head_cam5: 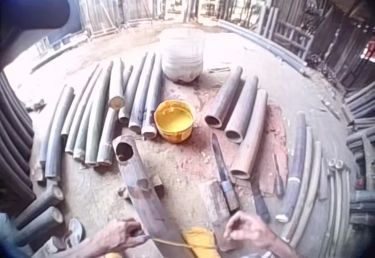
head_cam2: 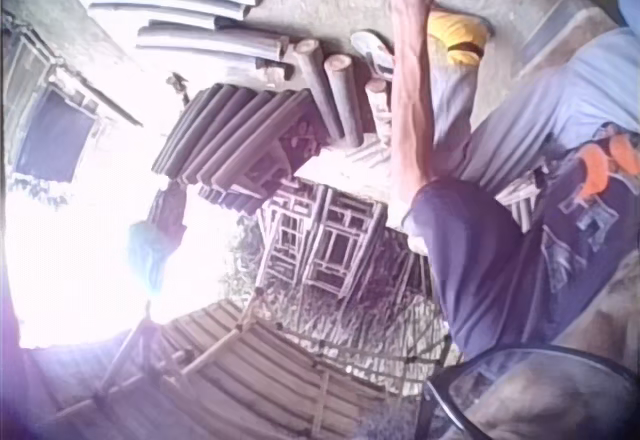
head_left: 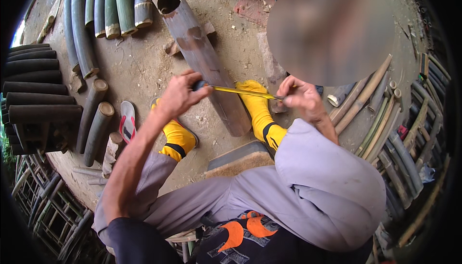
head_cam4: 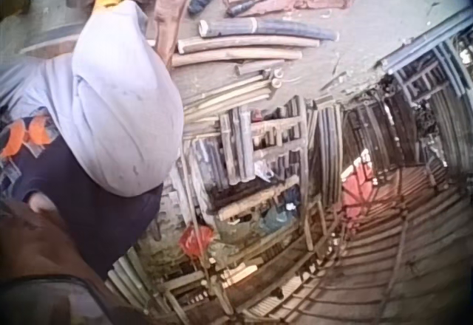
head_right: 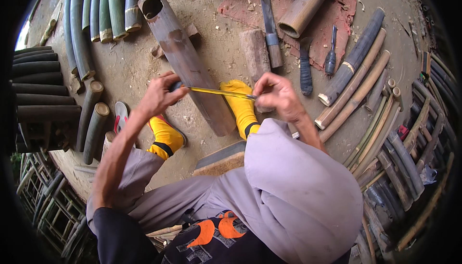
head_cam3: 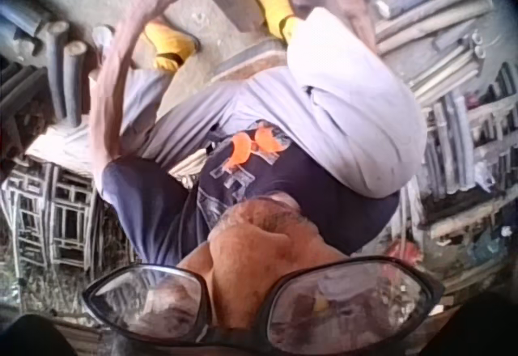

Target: The person measures a length on a piece of bamboo, places a second bamboo piece onto it, and then carves out a section using a blade and a wooden mallet.

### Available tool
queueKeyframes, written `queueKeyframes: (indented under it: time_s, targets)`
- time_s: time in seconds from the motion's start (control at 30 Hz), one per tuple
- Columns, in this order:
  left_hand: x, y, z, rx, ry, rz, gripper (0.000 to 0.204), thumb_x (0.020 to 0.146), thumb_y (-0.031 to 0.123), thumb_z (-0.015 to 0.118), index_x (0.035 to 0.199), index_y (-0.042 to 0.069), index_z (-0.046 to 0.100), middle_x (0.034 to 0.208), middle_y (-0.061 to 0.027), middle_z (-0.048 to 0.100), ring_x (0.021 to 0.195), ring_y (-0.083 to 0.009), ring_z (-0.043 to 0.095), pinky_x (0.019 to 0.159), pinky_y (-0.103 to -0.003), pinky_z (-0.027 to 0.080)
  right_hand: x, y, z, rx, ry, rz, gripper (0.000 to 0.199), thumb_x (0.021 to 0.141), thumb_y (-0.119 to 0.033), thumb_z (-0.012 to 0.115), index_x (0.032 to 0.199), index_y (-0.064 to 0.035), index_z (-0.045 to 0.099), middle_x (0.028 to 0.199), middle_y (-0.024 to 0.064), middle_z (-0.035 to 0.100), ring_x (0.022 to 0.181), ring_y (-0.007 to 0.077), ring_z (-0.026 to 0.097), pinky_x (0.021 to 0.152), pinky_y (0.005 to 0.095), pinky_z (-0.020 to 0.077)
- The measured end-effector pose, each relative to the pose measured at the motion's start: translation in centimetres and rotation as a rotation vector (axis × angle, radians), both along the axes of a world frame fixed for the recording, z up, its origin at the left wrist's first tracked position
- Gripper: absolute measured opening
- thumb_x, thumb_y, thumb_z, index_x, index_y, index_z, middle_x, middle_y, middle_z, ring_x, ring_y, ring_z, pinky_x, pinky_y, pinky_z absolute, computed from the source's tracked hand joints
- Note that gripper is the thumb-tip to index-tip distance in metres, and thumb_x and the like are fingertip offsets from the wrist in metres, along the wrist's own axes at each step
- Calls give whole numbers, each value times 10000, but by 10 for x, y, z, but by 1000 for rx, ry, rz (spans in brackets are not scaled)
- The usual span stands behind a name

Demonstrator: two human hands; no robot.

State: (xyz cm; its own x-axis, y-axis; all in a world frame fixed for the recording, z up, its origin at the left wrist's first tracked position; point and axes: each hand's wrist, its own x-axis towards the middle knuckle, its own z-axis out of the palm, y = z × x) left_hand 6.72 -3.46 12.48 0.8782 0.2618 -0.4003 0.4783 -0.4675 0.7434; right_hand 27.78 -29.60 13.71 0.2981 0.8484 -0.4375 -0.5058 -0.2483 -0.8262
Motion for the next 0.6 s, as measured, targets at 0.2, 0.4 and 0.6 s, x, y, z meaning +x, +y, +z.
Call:
queueKeyframes:
  time_s: [0.2,0.4,0.6]
  targets:
    - [-22,-24,-4,439,332,-461,324,730,350,670,778,30,654,823,-92,626,883,-292,582,728,-392,545,47,-46,-66,-497,-853,-204,226,779,-54,625,998,-5,607,822,45,599,719,112,569,669,268,485]
    - [-9,-41,-6,502,352,-537,321,732,344,649,817,36,673,873,-74,624,941,-280,570,726,-402,539,65,-67,-91,-655,-1131,-106,279,760,-44,618,1035,-1,605,878,131,611,761,219,611,701,339,497]
    - [4,-26,-8,540,319,-593,310,706,339,650,808,48,685,882,-74,629,947,-275,571,737,-405,537,69,-73,-114,-791,-1429,15,442,749,-131,683,1159,-31,556,1066,200,566,1007,368,539,888,444,432]
